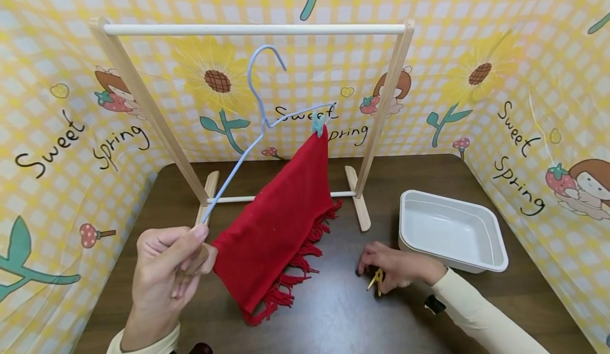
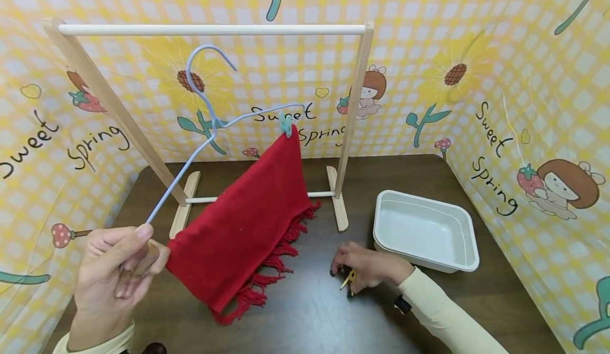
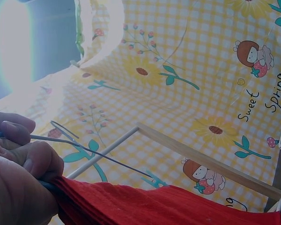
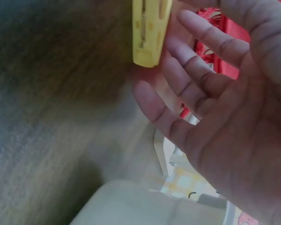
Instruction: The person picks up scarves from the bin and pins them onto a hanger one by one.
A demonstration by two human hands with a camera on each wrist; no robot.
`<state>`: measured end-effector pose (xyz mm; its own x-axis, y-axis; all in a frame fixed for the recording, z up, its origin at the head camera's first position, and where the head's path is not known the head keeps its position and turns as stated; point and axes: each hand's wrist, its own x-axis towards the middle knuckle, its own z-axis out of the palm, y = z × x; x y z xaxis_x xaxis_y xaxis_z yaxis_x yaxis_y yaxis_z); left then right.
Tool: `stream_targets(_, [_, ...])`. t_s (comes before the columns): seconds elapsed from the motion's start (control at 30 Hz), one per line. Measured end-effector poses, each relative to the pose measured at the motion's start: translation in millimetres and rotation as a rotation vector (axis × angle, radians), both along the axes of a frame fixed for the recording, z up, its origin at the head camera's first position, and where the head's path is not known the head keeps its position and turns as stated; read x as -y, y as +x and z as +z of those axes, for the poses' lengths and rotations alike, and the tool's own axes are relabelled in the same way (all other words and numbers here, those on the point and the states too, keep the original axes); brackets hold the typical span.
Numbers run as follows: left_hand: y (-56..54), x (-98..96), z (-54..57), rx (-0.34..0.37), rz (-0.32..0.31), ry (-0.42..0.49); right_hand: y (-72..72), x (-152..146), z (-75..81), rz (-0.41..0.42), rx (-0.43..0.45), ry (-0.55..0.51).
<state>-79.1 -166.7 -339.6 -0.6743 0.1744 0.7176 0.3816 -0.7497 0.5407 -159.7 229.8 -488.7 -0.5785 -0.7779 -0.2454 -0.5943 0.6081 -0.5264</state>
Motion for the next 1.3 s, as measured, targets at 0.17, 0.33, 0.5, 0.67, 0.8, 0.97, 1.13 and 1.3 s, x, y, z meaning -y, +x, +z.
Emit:
stream_targets(0.17, [0.4, 0.9, -0.6, 0.006, 0.014, -0.008, 1.7, -0.5, -0.7, 0.029, -0.029, 0.013])
stream_targets(0.33, [0.7, 1.1, -0.4, 0.009, 0.018, -0.006, 1.8, -4.8, 0.8, 0.060, -0.088, 0.008])
stream_targets(0.5, [0.5, 0.7, 0.0, 0.004, 0.016, -0.005, 2.7, -9.9, 3.4, 0.088, -0.056, 0.034])
stream_targets(0.67, [0.3, 0.6, -0.7, -0.001, 0.005, -0.003, 5.0, -8.7, -2.4, 0.144, -0.128, 0.049])
stream_targets(0.8, [1.1, 1.0, -2.2, 0.001, 0.012, -0.016, 5.9, -5.8, -7.7, 0.151, -0.233, 0.048])
stream_targets(0.97, [2.9, 1.4, -4.0, 0.008, 0.021, -0.021, 5.7, -4.9, -10.2, 0.116, -0.247, 0.059])
stream_targets(1.13, [4.3, 1.3, -4.7, 0.019, 0.028, -0.022, 6.1, -4.9, -12.4, 0.102, -0.256, 0.036])
stream_targets(1.3, [3.9, 0.7, -4.5, 0.007, 0.023, -0.021, 6.1, -3.8, -13.7, 0.074, -0.239, 0.032])
